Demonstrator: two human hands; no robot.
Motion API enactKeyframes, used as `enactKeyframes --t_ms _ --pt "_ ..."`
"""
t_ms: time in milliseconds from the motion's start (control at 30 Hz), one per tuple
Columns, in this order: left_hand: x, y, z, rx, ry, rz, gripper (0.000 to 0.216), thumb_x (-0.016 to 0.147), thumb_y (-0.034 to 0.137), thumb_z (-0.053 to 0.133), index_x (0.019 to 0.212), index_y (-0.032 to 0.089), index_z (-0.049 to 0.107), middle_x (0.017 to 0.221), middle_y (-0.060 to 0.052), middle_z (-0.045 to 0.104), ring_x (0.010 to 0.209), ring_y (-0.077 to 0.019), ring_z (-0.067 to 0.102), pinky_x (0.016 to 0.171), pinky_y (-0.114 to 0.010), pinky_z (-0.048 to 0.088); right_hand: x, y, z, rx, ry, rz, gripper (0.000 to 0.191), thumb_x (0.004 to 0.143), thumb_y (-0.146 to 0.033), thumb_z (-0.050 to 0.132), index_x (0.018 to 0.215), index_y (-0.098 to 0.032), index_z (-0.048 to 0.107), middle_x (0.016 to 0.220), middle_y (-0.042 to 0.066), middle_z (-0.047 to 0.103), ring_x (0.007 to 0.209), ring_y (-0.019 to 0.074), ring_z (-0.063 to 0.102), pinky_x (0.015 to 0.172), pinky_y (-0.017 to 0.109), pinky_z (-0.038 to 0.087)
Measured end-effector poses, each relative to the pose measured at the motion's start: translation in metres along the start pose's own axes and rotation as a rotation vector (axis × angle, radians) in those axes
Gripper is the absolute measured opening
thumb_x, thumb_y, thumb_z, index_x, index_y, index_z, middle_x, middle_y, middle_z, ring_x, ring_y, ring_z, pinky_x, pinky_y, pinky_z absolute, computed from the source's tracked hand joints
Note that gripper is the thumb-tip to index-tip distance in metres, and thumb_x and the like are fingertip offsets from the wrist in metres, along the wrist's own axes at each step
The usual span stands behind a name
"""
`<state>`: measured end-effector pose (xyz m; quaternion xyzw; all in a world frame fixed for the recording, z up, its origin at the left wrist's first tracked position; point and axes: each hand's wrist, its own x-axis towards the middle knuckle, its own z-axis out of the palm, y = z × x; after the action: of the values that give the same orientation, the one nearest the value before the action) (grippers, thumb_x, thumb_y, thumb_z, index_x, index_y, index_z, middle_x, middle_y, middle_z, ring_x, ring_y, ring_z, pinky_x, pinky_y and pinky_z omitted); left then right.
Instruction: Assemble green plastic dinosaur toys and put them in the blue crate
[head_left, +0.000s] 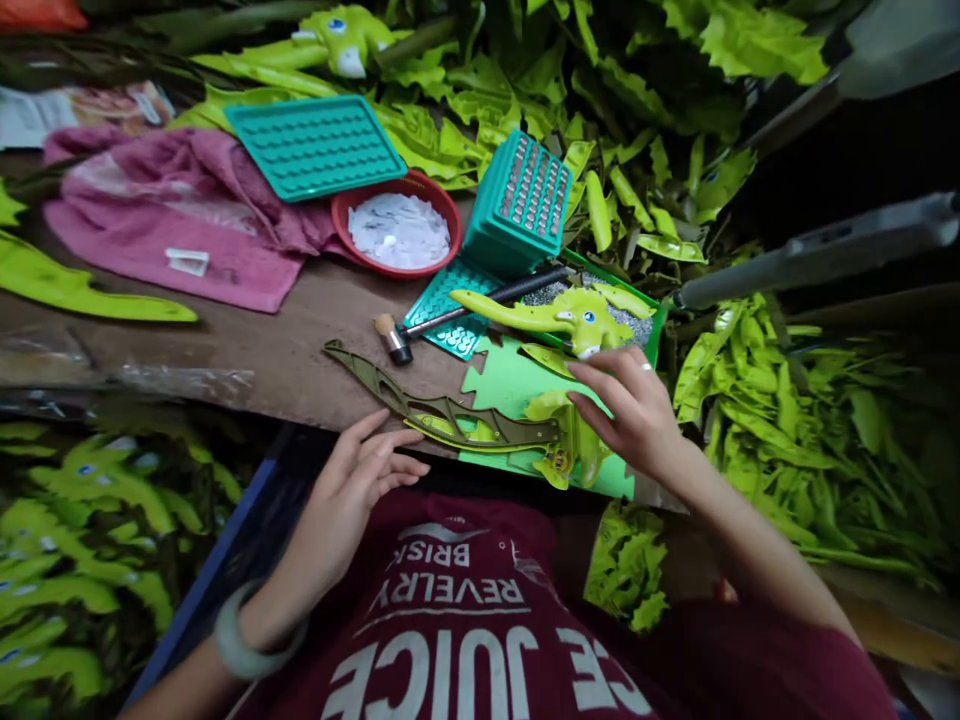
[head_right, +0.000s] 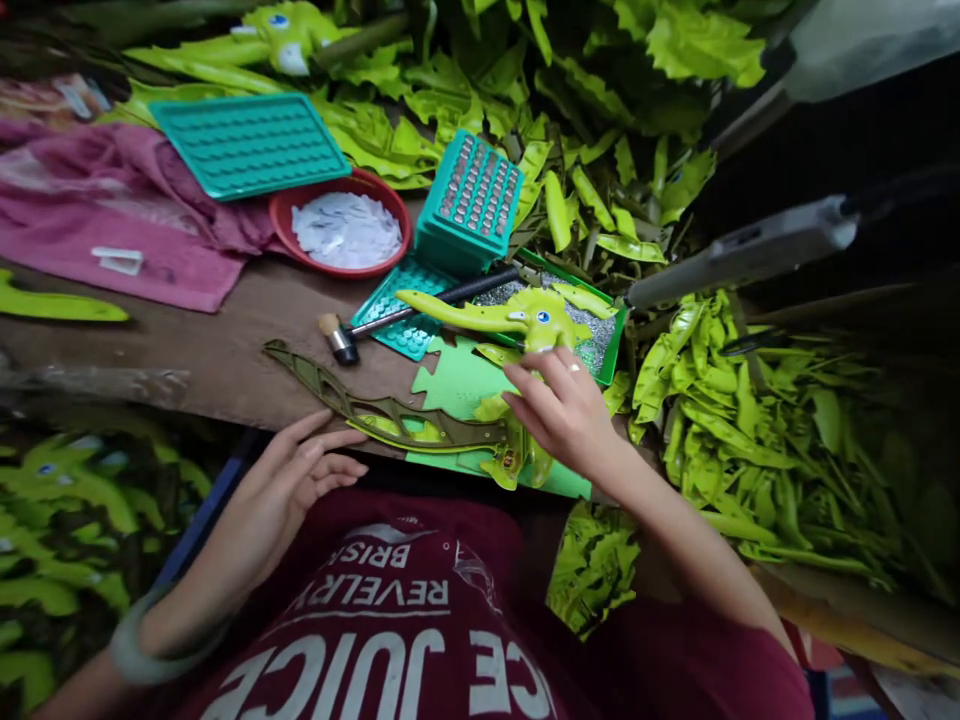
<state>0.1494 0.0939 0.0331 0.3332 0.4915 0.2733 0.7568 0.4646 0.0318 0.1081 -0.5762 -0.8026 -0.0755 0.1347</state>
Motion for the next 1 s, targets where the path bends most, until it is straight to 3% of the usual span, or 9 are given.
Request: enactKeyframes --t_ms 67,167,267,367,533,667,767,900,1000 --pt "-0.002 -0.002 -0.004 0.160 0.067 0.164 0.042 0.092 0.043 0.068 0.126 0.023 0.053 0.113 -0.005 0.070 0.079 -0.0152 0.071 0.074 -0.032 0.060 -0.033 -0.011 -0.014 0.065 -0.023 0.065 0.043 0.094 -0.014 0.059 0.137 -0.021 0.053 0.101 0.011 0.063 0.090 0.0230 0.059 0.076 0.037 0.050" --pt "-0.003 -0.003 0.001 0.566 0.074 0.665 0.026 0.094 0.026 0.065 0.119 0.026 0.059 0.108 -0.002 0.067 0.085 -0.0146 0.069 0.079 -0.030 0.058 -0.062 -0.017 -0.019 0.077 -0.009 0.167 0.040 0.092 -0.012 0.060 0.131 -0.021 0.058 0.100 0.011 0.066 0.088 0.0230 0.060 0.075 0.036 0.051" --pt "0.001 -0.005 0.026 1.007 -0.212 1.209 0.031 0.093 0.018 0.067 0.122 0.025 0.063 0.110 -0.005 0.070 0.104 -0.0199 0.067 0.093 -0.034 0.055 -0.059 -0.013 -0.011 0.083 0.052 0.207 0.036 0.092 -0.013 0.061 0.127 -0.022 0.061 0.100 0.011 0.067 0.088 0.0230 0.061 0.076 0.037 0.051" --pt "0.009 -0.016 0.057 1.225 -0.437 1.454 0.035 0.097 0.025 0.063 0.132 0.019 0.061 0.128 -0.010 0.070 0.124 -0.0241 0.061 0.106 -0.039 0.048 -0.035 -0.004 -0.003 0.070 0.081 0.128 0.029 0.093 -0.013 0.059 0.120 -0.022 0.063 0.099 0.010 0.067 0.088 0.0218 0.060 0.076 0.036 0.051" --pt "0.022 -0.038 0.081 1.359 -0.479 1.419 0.040 0.101 0.033 0.059 0.136 0.013 0.060 0.142 -0.014 0.063 0.133 -0.0269 0.056 0.109 -0.043 0.044 0.017 0.018 0.012 0.014 0.109 0.039 0.019 0.097 -0.018 0.055 0.114 -0.018 0.063 0.101 0.011 0.065 0.091 0.0223 0.056 0.079 0.036 0.048" --pt "0.021 -0.042 0.083 1.421 -0.463 1.420 0.036 0.104 0.031 0.054 0.134 0.011 0.061 0.145 -0.013 0.061 0.136 -0.0263 0.054 0.109 -0.044 0.045 0.052 0.037 0.038 -0.102 -0.076 -0.022 0.032 0.099 -0.028 0.054 0.127 -0.016 0.061 0.115 0.015 0.063 0.101 0.0274 0.053 0.082 0.040 0.046" --pt "0.018 -0.038 0.079 1.437 -0.467 1.472 0.039 0.104 0.029 0.053 0.137 0.009 0.059 0.147 -0.012 0.059 0.138 -0.0263 0.052 0.110 -0.043 0.046 0.067 0.047 0.057 -0.166 -0.213 -0.115 0.039 0.100 -0.021 0.049 0.137 -0.015 0.057 0.111 0.015 0.063 0.098 0.0263 0.052 0.080 0.038 0.044" --pt "0.022 -0.019 0.050 1.294 -0.425 1.487 0.037 0.102 0.026 0.052 0.135 0.010 0.060 0.147 -0.013 0.060 0.140 -0.0253 0.050 0.113 -0.040 0.045 0.073 0.054 0.058 -0.075 -0.138 -0.215 0.046 0.100 -0.017 0.048 0.147 -0.019 0.051 0.109 0.014 0.062 0.096 0.0238 0.054 0.081 0.036 0.046" --pt "0.034 0.003 0.008 1.217 -0.183 1.370 0.044 0.095 0.008 0.050 0.138 0.008 0.056 0.145 -0.016 0.060 0.144 -0.0261 0.047 0.115 -0.044 0.044 0.076 0.038 0.038 0.059 0.068 -0.252 0.065 0.097 -0.016 0.057 0.157 -0.029 0.037 0.114 0.012 0.059 0.100 0.0243 0.055 0.083 0.038 0.048"
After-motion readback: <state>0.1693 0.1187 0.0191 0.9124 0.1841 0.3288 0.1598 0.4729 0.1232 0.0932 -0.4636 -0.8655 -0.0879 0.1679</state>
